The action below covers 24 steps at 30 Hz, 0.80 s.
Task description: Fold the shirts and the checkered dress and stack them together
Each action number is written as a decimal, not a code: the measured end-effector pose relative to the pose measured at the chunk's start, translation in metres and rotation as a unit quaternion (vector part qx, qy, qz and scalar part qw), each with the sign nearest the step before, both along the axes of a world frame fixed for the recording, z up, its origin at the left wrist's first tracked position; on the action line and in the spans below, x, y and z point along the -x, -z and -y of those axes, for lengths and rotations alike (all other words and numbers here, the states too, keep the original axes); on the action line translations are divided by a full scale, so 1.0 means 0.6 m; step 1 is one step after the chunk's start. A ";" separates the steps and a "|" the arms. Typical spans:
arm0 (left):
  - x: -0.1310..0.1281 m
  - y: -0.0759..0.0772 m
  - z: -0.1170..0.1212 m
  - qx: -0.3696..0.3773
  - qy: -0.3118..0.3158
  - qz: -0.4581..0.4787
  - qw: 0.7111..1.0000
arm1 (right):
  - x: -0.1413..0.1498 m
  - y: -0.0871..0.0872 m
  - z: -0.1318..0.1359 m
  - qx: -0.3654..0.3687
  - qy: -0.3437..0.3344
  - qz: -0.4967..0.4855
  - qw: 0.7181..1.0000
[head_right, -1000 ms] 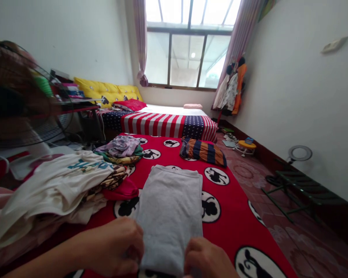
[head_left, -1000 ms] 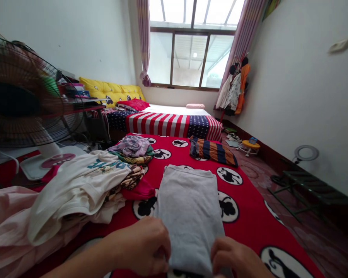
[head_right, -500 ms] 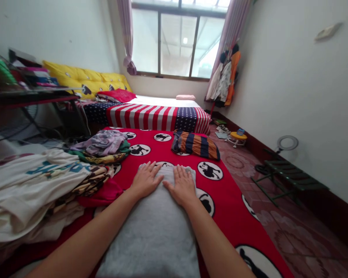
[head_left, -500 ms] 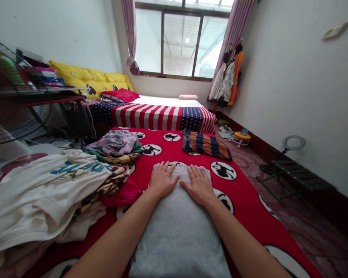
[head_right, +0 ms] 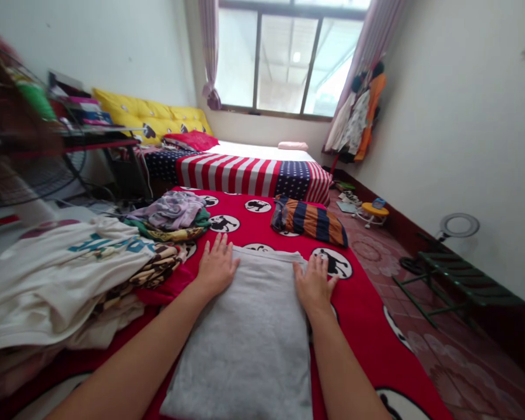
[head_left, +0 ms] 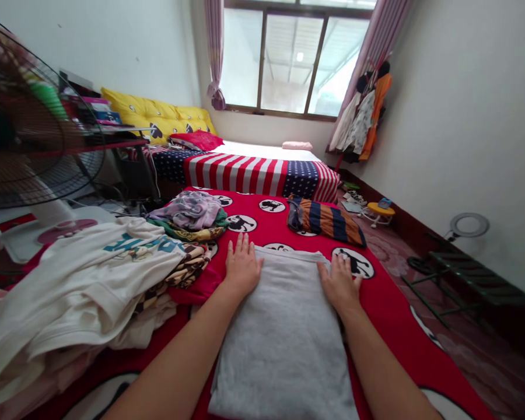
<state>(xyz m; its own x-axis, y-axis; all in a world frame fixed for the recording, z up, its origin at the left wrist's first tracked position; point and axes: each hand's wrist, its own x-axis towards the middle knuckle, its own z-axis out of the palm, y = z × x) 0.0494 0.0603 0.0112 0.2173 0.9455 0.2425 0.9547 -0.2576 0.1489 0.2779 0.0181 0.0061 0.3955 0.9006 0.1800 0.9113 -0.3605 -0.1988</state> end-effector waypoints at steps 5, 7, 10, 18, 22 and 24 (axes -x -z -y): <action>-0.045 -0.006 0.033 -0.004 0.204 0.037 0.978 | 0.060 -0.019 0.025 -0.050 -0.211 0.011 0.976; -0.056 0.006 0.039 0.042 0.269 0.022 0.962 | 0.078 -0.008 0.030 -0.003 -0.310 -0.017 0.951; -0.046 0.024 0.035 0.050 0.247 0.006 0.968 | 0.081 0.014 0.030 0.027 -0.313 -0.011 0.949; 0.001 0.004 0.012 0.076 0.032 0.013 0.997 | 0.027 0.009 0.021 0.059 -0.073 0.037 0.995; -0.033 -0.008 0.032 -0.023 0.078 0.025 0.996 | 0.048 -0.001 0.031 -0.055 -0.098 0.101 0.989; -0.046 -0.003 0.039 -0.033 0.165 0.031 0.985 | 0.064 0.002 0.034 -0.062 -0.223 0.101 0.968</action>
